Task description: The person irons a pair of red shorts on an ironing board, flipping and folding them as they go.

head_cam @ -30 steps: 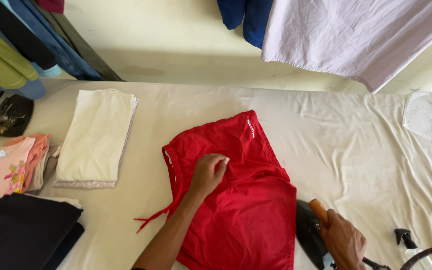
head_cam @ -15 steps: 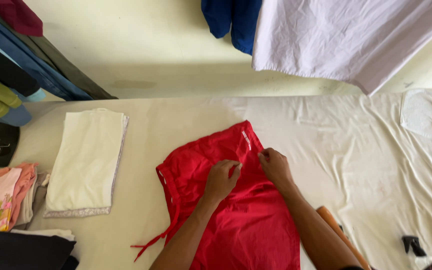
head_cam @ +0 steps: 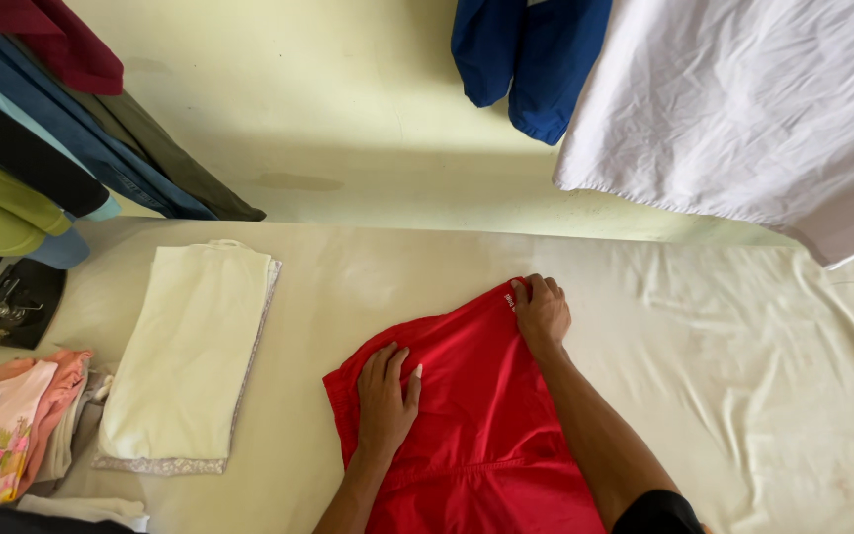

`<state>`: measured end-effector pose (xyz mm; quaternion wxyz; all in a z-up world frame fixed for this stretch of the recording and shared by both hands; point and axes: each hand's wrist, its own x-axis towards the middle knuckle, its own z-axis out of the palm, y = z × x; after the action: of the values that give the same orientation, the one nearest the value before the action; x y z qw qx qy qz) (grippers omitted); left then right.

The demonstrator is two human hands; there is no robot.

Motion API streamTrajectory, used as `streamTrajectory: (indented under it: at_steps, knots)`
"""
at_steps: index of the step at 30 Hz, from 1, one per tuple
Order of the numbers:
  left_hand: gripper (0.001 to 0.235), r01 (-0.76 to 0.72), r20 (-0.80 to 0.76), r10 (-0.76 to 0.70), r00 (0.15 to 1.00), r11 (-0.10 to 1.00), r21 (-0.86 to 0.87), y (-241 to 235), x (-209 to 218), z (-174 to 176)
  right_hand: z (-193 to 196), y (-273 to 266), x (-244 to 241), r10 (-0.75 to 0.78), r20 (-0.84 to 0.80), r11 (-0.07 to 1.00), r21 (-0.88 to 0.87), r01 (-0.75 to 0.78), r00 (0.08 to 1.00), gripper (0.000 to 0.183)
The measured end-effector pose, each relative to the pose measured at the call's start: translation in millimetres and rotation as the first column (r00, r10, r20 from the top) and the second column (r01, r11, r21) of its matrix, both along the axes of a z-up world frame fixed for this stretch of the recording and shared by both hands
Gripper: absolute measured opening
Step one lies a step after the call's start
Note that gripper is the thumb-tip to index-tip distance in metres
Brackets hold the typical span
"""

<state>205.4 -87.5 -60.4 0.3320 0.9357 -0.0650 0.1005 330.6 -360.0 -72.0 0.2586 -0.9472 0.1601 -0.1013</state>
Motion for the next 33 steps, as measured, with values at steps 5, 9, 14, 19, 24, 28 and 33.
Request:
streamTrajectory:
  at_steps: [5,9,14,19,24,28,33]
  knots:
    - [0.042,-0.055,-0.106,0.054,0.993,0.998,-0.012,-6.1,16.1,7.6,-23.7,4.0,8.5,0.033,0.165,0.978,-0.207,0.001,0.986,0.031]
    - [0.031,-0.165,-0.009,0.166,0.986,0.982,0.092,-1.6,34.4,10.8,-20.8,-0.7,6.6,0.043,0.083,0.992,-0.119,-0.033,0.996,0.030]
    - [0.027,-0.167,0.029,0.173,0.985,0.881,0.444,27.4,57.2,-31.6,-18.9,-3.7,13.4,0.085,0.014,0.994,-0.067,-0.084,0.996,0.031]
    - [0.025,-0.120,-0.085,0.175,0.981,0.888,0.444,41.6,70.6,-38.3,-28.3,-5.9,22.1,0.113,0.036,0.978,-0.180,-0.105,0.993,0.022]
    - [0.018,-0.181,0.056,0.174,0.983,0.881,0.438,33.7,64.0,-16.5,-32.8,-8.2,13.0,0.071,0.066,0.981,-0.183,-0.058,0.995,0.030]
    - [0.019,-0.015,0.112,-0.012,0.994,0.972,0.232,-3.2,44.1,10.4,15.4,21.3,-67.2,-0.010,0.216,0.992,-0.124,0.037,0.976,0.027]
    - [0.063,0.275,0.015,-0.292,0.956,0.915,0.294,-33.7,20.7,5.1,28.2,28.6,-178.4,0.143,-0.036,0.978,-0.149,-0.147,0.989,0.050]
